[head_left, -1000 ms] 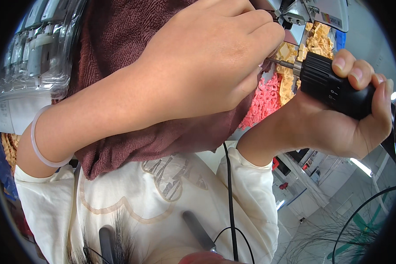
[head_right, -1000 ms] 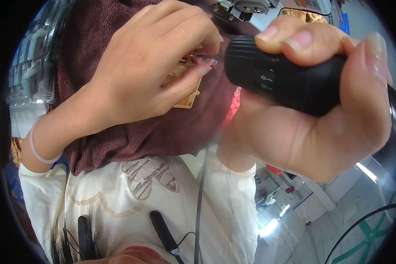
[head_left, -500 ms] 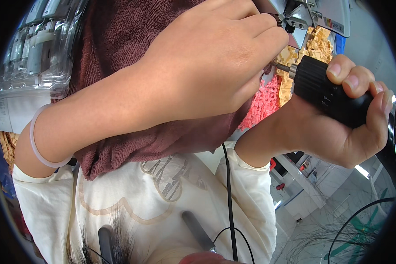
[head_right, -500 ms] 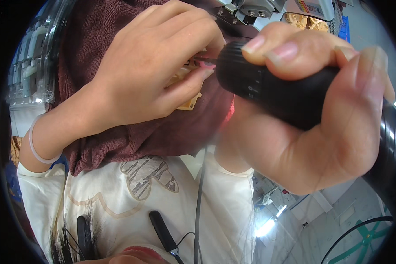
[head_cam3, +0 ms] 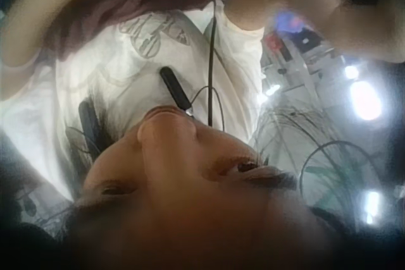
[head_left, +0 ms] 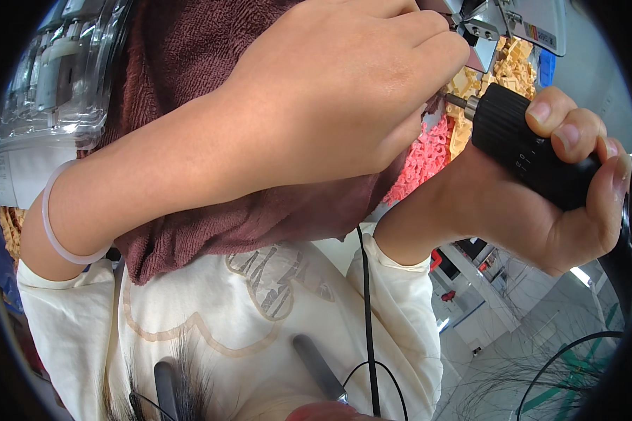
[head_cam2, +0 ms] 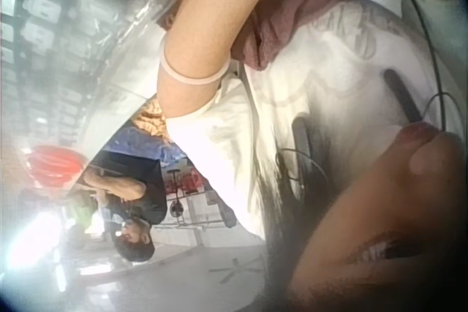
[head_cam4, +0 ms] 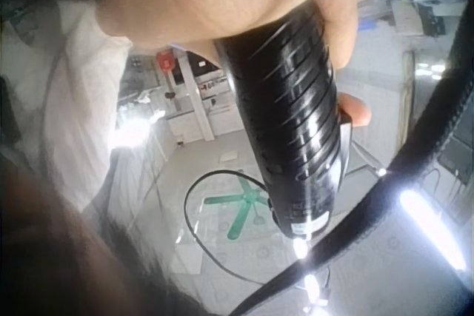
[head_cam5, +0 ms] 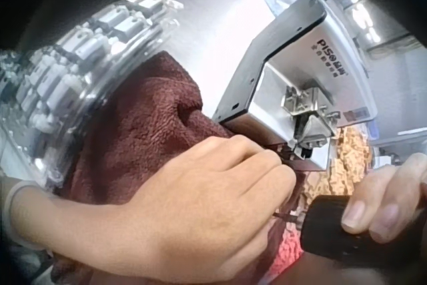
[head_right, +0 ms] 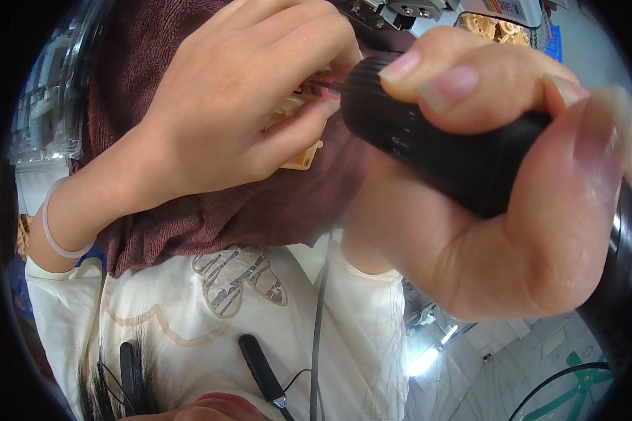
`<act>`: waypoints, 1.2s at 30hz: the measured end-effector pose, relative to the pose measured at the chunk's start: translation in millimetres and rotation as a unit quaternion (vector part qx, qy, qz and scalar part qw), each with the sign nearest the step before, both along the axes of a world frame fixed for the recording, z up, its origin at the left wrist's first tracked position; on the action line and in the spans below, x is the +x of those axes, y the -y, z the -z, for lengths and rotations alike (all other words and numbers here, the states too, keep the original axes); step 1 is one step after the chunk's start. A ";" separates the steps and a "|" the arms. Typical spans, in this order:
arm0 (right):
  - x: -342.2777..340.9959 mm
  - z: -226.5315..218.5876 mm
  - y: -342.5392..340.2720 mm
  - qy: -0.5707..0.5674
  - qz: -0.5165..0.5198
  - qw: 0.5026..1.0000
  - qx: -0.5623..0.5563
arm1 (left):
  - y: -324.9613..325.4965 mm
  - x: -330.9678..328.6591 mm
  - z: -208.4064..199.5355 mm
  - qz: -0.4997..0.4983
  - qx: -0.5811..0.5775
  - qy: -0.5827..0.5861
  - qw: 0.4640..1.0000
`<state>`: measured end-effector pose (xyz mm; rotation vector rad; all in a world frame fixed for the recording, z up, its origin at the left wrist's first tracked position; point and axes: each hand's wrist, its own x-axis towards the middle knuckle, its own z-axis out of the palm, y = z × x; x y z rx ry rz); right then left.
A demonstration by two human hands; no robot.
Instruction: Assemble small electronic components by inserting internal parts into a beige plastic housing and using an electric screwdriver to secure them.
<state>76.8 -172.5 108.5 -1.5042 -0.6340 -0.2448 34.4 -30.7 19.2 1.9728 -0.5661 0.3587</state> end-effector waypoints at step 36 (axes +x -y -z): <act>16.1 37.6 -24.6 0.125 0.088 0.985 0.074 | 0.6 15.4 12.8 -0.007 0.018 -0.014 1.000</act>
